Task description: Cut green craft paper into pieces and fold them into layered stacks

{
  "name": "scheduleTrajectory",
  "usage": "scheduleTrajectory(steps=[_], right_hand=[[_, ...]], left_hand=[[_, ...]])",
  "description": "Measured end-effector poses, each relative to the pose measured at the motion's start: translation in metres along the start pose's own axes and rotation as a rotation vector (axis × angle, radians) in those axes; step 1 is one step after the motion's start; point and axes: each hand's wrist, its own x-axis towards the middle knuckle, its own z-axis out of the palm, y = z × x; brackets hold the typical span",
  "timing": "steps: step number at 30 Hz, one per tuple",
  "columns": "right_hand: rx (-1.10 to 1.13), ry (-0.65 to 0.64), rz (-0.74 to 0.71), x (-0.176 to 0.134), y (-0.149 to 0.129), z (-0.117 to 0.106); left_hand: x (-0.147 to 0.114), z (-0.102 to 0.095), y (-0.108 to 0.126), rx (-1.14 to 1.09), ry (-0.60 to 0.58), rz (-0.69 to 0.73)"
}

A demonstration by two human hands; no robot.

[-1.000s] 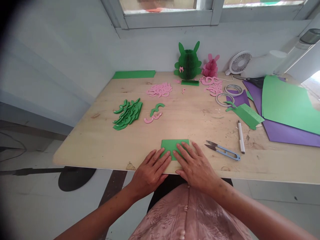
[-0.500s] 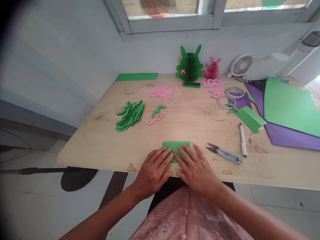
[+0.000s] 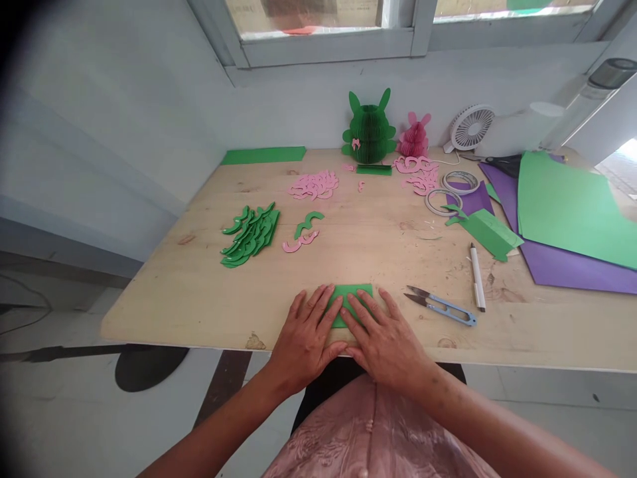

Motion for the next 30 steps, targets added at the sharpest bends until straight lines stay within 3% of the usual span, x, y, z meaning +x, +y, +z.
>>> scheduleTrajectory(steps=[21, 25, 30], right_hand=[[0.079, 0.03, 0.044, 0.002, 0.001, -0.009], [0.125, 0.081, 0.099, 0.011, 0.001, -0.011], [0.172, 0.033, 0.106, 0.035, -0.009, -0.01]], left_hand=[[-0.001, 0.001, 0.0, -0.017, -0.037, -0.025], [0.001, -0.001, 0.0, -0.02, -0.055, -0.036], [0.002, -0.004, 0.001, -0.035, -0.07, -0.036]])
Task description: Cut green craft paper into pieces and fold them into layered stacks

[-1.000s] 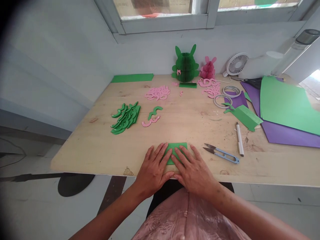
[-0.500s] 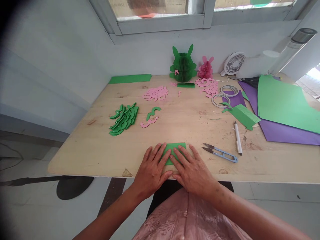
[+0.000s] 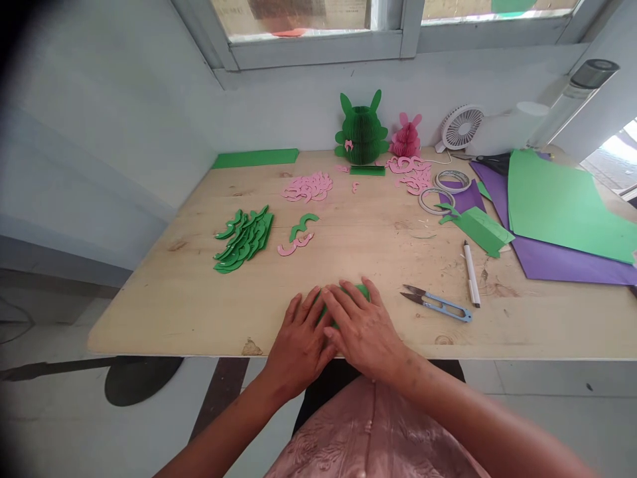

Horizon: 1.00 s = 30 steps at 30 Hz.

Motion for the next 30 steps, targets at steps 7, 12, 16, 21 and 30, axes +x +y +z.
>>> scheduleTrajectory(steps=[7, 12, 16, 21, 30], right_hand=[[0.007, -0.019, 0.061, 0.012, -0.012, 0.01], [-0.013, -0.011, 0.084, 0.011, -0.013, 0.012], [-0.018, -0.01, 0.097, 0.012, -0.014, 0.011], [-0.021, -0.009, 0.102, 0.01, -0.015, 0.013], [-0.021, -0.028, 0.117, 0.01, -0.016, 0.012]], left_hand=[[0.0, 0.0, 0.001, -0.027, 0.034, -0.025], [0.0, 0.001, 0.001, -0.027, 0.029, -0.029], [0.0, 0.0, 0.001, -0.026, 0.03, -0.031], [0.0, 0.0, 0.001, -0.031, 0.048, -0.024], [-0.001, 0.001, 0.001, -0.058, 0.075, -0.025]])
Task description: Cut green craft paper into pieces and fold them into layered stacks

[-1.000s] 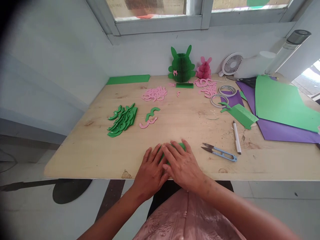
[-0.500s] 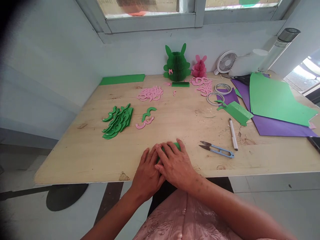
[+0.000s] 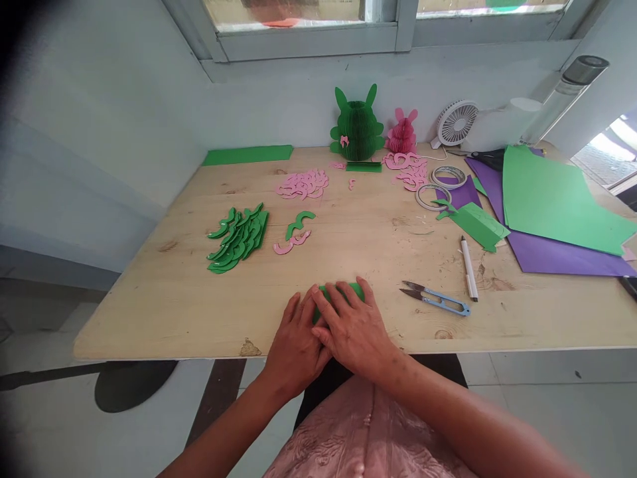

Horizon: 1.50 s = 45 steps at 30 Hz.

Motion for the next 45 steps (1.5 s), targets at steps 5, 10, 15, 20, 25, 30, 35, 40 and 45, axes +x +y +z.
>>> scheduleTrajectory(steps=[5, 10, 15, 20, 25, 30, 35, 40, 45], right_hand=[[0.005, -0.003, -0.004, -0.0005, 0.0001, 0.0], [-0.004, 0.016, -0.008, -0.002, 0.0005, 0.0016], [-0.014, 0.038, -0.019, -0.0027, 0.0009, 0.0023], [-0.014, 0.051, -0.021, -0.0027, 0.0005, 0.0027], [-0.01, 0.06, 0.011, -0.0043, -0.0004, 0.0026], [-0.028, 0.048, 0.031, -0.0049, -0.0024, -0.001], [-0.027, 0.04, 0.021, -0.0014, -0.0034, -0.0019], [-0.021, 0.031, 0.015, -0.0024, -0.0022, -0.0038], [-0.033, 0.041, 0.034, -0.0036, -0.0009, -0.0039]], left_hand=[[-0.0007, 0.0006, -0.0006, -0.006, -0.018, -0.003], [-0.0008, 0.0009, -0.0014, 0.006, -0.034, -0.007], [0.0, -0.0008, -0.0013, 0.014, -0.054, -0.005], [-0.0002, -0.0007, -0.0018, 0.022, -0.066, -0.004], [-0.0011, 0.001, -0.0026, 0.021, -0.074, -0.007], [-0.0007, 0.0002, -0.0027, 0.01, -0.077, -0.005], [0.0003, -0.0013, -0.0025, 0.021, -0.057, 0.01], [0.0005, -0.0015, -0.0025, 0.045, -0.054, 0.017], [0.0007, -0.002, -0.0025, 0.053, -0.051, 0.021]])
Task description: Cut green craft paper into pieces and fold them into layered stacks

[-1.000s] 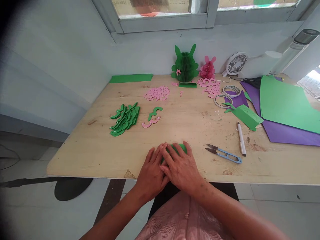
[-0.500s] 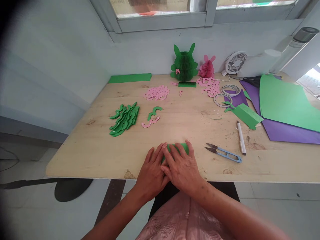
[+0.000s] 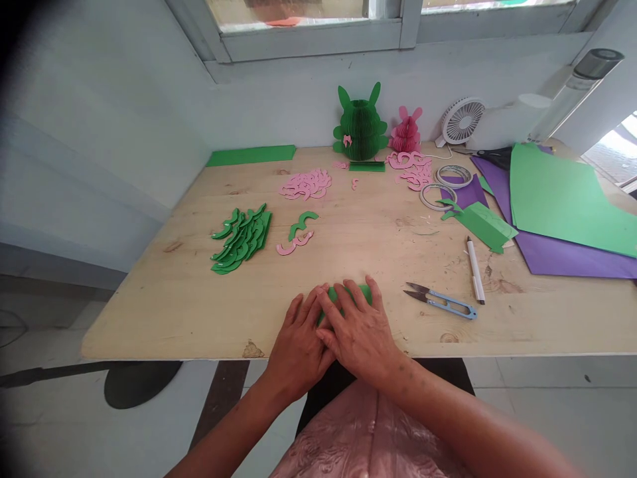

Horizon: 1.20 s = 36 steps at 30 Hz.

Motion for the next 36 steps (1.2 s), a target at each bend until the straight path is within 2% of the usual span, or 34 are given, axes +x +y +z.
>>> scheduleTrajectory(steps=[14, 20, 26, 32, 36], right_hand=[[-0.036, 0.018, -0.042, -0.004, 0.009, -0.001], [-0.038, 0.001, -0.048, -0.009, 0.013, -0.004], [-0.043, 0.009, -0.062, -0.002, 0.014, -0.005], [-0.057, 0.005, -0.065, -0.015, 0.02, -0.007], [-0.068, 0.019, -0.047, -0.011, 0.017, -0.011]], left_hand=[[0.0, 0.0, 0.001, 0.027, -0.012, -0.015], [0.0, 0.0, 0.002, 0.0, -0.054, -0.029], [-0.001, 0.0, 0.001, 0.001, -0.042, -0.026], [-0.001, 0.0, 0.001, 0.016, -0.033, -0.018], [-0.001, 0.0, 0.001, 0.008, -0.036, -0.017]])
